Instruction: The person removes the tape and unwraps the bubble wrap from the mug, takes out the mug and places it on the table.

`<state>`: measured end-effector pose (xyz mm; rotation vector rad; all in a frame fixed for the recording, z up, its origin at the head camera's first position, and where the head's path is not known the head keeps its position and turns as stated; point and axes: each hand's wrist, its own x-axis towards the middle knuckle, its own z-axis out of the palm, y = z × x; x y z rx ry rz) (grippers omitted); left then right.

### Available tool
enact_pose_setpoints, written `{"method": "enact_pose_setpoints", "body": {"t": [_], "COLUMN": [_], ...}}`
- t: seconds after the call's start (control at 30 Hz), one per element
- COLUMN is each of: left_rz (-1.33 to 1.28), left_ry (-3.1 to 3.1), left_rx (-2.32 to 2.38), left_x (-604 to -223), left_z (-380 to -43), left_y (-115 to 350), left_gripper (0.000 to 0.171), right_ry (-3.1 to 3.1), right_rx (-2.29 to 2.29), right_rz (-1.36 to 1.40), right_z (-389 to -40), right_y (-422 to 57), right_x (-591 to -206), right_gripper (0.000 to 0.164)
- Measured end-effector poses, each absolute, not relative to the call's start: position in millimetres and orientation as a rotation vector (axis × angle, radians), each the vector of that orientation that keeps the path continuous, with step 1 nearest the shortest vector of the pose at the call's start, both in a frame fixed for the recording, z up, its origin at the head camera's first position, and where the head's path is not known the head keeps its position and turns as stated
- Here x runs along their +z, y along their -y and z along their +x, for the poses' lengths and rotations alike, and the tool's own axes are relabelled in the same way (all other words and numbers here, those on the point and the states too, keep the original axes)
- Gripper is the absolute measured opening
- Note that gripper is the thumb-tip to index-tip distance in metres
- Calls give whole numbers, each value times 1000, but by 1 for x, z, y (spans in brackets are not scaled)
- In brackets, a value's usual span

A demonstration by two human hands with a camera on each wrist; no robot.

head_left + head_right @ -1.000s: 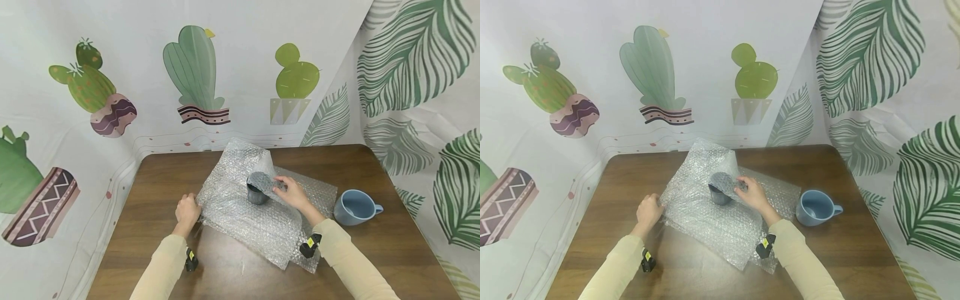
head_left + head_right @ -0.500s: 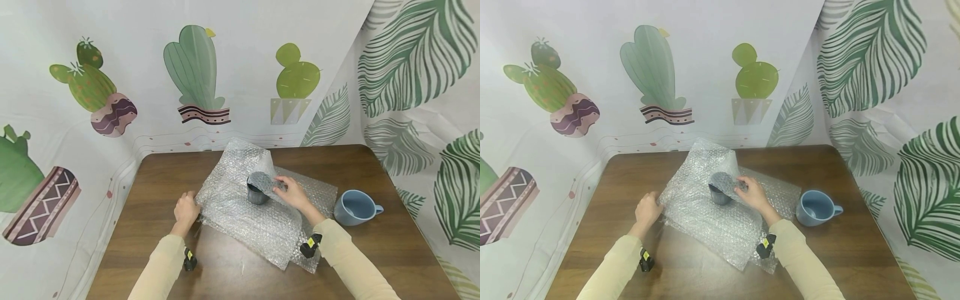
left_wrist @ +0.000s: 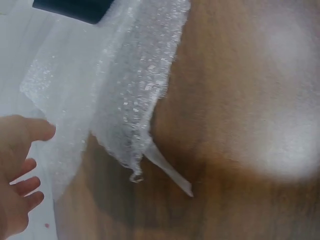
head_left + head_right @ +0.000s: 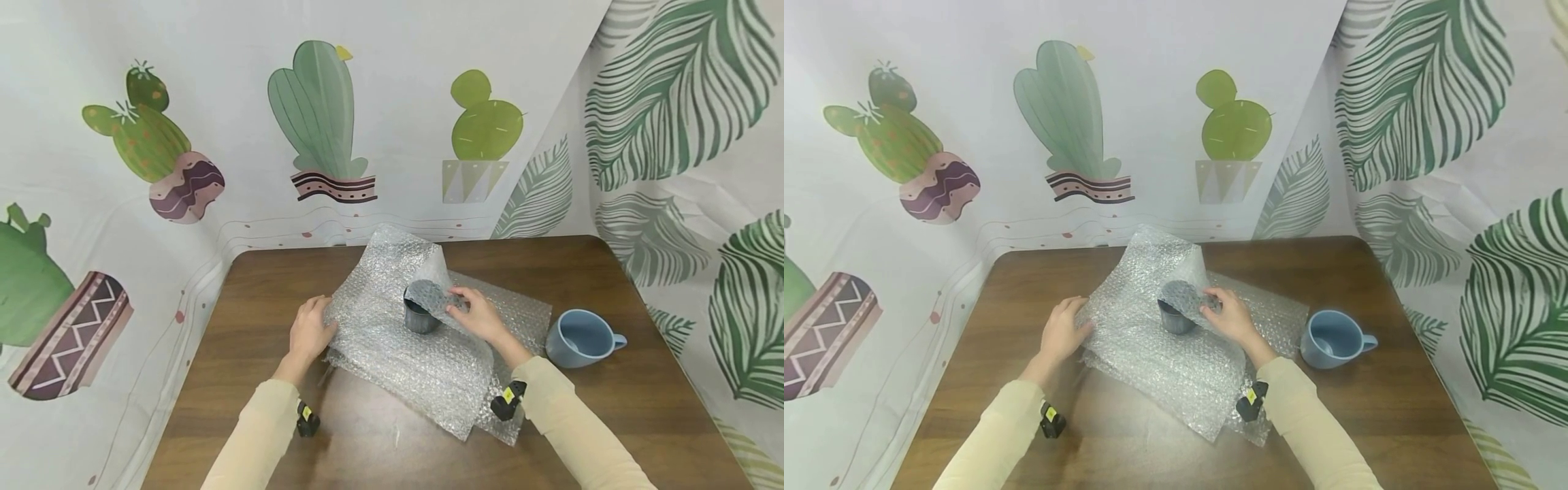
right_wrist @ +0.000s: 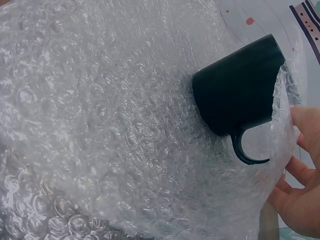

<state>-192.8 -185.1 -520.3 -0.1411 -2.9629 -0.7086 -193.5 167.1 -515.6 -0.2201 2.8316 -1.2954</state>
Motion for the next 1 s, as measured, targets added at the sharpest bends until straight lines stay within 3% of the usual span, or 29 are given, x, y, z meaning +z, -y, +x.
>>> {"method": "enact_pose_setpoints", "body": {"t": [1.0], "left_rz": [-645], "left_ry": [2780], "left_rx": [-1085], "left_x": [-511], "left_z": [-198], "left_y": [134], "left_gripper": [75], "right_ry": [-2824], "right_rx": [-1267], "right_rz": [-219], "right_z": [-196], "right_y": [-169], "right_x": [-519], "right_gripper": [43]}}
